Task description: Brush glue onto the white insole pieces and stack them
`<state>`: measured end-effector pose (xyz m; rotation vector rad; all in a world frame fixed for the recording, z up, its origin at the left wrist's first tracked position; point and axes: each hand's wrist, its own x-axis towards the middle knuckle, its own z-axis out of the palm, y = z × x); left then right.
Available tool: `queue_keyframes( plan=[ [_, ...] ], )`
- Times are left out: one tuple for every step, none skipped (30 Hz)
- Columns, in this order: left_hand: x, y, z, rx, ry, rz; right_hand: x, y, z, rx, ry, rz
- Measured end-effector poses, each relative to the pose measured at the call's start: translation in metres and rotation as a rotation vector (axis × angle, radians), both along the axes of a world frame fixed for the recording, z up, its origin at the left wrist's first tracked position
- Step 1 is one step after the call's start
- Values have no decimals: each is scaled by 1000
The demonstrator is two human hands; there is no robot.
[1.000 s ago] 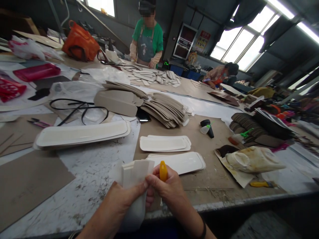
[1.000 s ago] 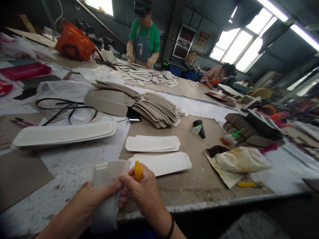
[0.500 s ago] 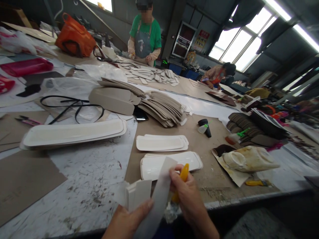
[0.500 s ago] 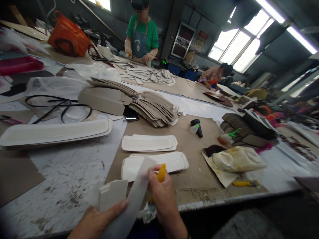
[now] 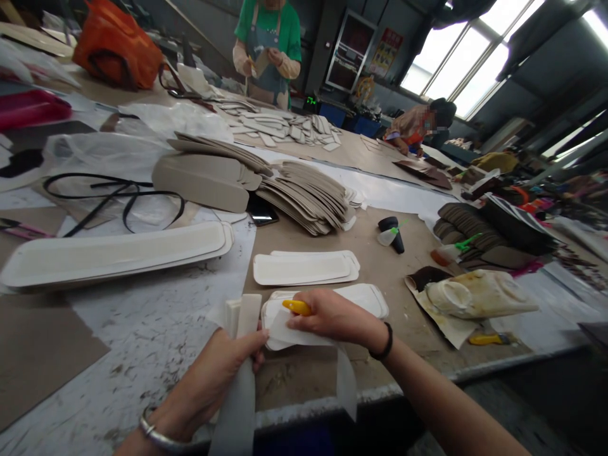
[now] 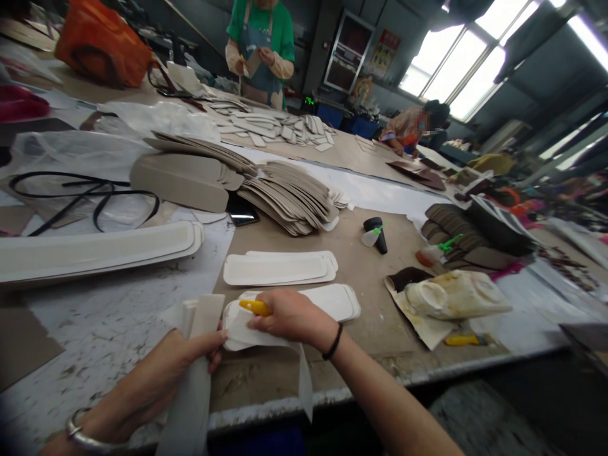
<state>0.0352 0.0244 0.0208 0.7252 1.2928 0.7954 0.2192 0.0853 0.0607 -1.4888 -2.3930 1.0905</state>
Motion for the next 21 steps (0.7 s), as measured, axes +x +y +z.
queue_keyframes(
  plan=[
    [-1, 1, 1, 3, 11, -13, -2, 3, -2, 45, -39, 32],
    [-1, 2, 1, 5, 21, -26, -3, 6, -3, 91, -75, 64],
    [-2, 2, 2, 6, 28, -39, -5, 8, -3, 130, -119, 94],
    [-3, 3, 2, 5, 32, -49, -7, 10, -2, 154, -175, 128],
    [-3, 3, 2, 3, 33, -56, -9, 12, 0, 161, -241, 165],
    [-3, 3, 1, -1, 29, -62, -12, 13, 3, 148, -315, 205],
    [-3, 4, 1, -3, 22, -63, -14, 15, 6, 125, -388, 246],
    [-3, 4, 1, -4, 14, -64, -17, 15, 9, 101, -451, 282],
    [-2, 5, 2, -3, 7, -64, -19, 16, 12, 83, -496, 313],
    [-2, 5, 2, -3, 4, -64, -22, 17, 15, 73, -527, 335],
    [-2, 6, 3, -3, 3, -66, -24, 17, 17, 74, -547, 347],
    [-2, 6, 3, -3, 6, -69, -25, 17, 18, 75, -557, 357],
    [-2, 7, 3, -8, 15, -73, -27, 18, 18, 79, -561, 364],
    [-2, 7, 3, -17, 26, -75, -27, 18, 18, 84, -561, 368],
    [-2, 8, 3, -24, 37, -77, -28, 18, 18, 92, -560, 370],
    [-2, 8, 2, -28, 45, -81, -28, 19, 17, 102, -559, 373],
    [-3, 9, 1, -30, 49, -83, -29, 19, 17, 113, -560, 376],
    [-3, 9, 0, -31, 49, -84, -29, 19, 16, 123, -563, 381],
    [-3, 9, -1, -32, 44, -86, -29, 20, 16, 132, -566, 386],
    [-2, 10, -2, -34, 38, -83, -29, 20, 15, 137, -570, 390],
    [-2, 10, -2, -38, 35, -76, -29, 20, 14, 140, -573, 393]
  ],
)
